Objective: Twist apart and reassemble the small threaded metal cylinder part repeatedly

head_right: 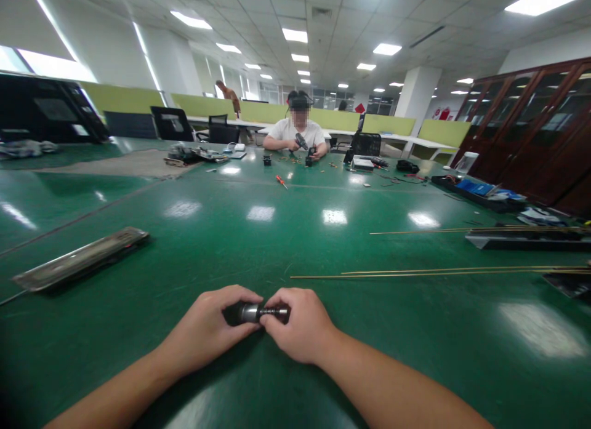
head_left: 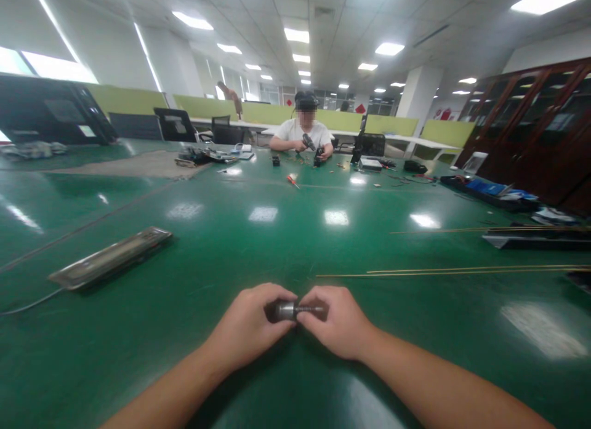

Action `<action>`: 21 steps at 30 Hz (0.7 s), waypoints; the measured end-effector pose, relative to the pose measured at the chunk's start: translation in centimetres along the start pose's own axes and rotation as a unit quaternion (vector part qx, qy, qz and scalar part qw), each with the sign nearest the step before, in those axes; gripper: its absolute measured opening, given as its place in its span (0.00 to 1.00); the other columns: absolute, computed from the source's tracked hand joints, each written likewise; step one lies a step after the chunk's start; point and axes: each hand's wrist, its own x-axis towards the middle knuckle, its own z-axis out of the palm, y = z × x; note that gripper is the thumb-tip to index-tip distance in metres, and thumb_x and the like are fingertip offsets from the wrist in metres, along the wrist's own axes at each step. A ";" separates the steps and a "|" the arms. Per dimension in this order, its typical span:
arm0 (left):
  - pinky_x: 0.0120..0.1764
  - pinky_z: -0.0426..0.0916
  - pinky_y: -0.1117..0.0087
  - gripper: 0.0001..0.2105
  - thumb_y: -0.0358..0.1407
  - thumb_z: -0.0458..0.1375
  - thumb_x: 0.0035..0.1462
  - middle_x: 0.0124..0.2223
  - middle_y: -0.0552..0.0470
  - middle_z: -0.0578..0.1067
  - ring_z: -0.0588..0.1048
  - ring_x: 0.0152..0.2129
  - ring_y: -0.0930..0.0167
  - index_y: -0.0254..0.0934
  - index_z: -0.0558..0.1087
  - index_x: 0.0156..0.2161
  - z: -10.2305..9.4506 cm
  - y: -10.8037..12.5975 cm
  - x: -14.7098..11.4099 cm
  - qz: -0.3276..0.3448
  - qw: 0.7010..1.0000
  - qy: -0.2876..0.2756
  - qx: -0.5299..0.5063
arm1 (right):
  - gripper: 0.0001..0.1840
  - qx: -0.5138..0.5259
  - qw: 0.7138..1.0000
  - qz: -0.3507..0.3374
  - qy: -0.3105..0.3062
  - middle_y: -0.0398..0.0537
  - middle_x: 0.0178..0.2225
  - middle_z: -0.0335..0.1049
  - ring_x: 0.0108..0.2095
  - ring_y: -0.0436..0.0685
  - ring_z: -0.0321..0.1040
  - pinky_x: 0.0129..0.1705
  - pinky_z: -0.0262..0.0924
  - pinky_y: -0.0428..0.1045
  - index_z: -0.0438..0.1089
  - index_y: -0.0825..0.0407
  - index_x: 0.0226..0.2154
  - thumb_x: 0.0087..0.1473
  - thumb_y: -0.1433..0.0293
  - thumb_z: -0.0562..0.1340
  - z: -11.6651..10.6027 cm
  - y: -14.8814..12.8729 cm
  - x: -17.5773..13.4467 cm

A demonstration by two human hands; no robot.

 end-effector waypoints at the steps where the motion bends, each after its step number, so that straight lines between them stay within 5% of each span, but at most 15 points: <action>1: 0.40 0.69 0.70 0.09 0.33 0.65 0.50 0.37 0.56 0.80 0.78 0.36 0.69 0.42 0.78 0.39 0.0 0.0 0.0 0.000 1.000 0.000 0.000 | 0.04 0.000 1.000 0.000 0.000 0.44 0.31 0.78 0.33 0.54 0.74 0.36 0.61 0.46 0.78 0.51 0.33 0.52 0.71 0.67 0.0 0.0 0.0; 21: 0.40 0.69 0.70 0.09 0.34 0.66 0.50 0.38 0.56 0.80 0.78 0.36 0.69 0.43 0.78 0.39 0.0 -0.1 0.0 0.003 1.000 0.004 0.006 | 0.04 0.001 1.000 0.001 0.000 0.44 0.32 0.79 0.33 0.53 0.74 0.36 0.60 0.46 0.78 0.51 0.33 0.52 0.71 0.67 -0.1 -0.1 -0.1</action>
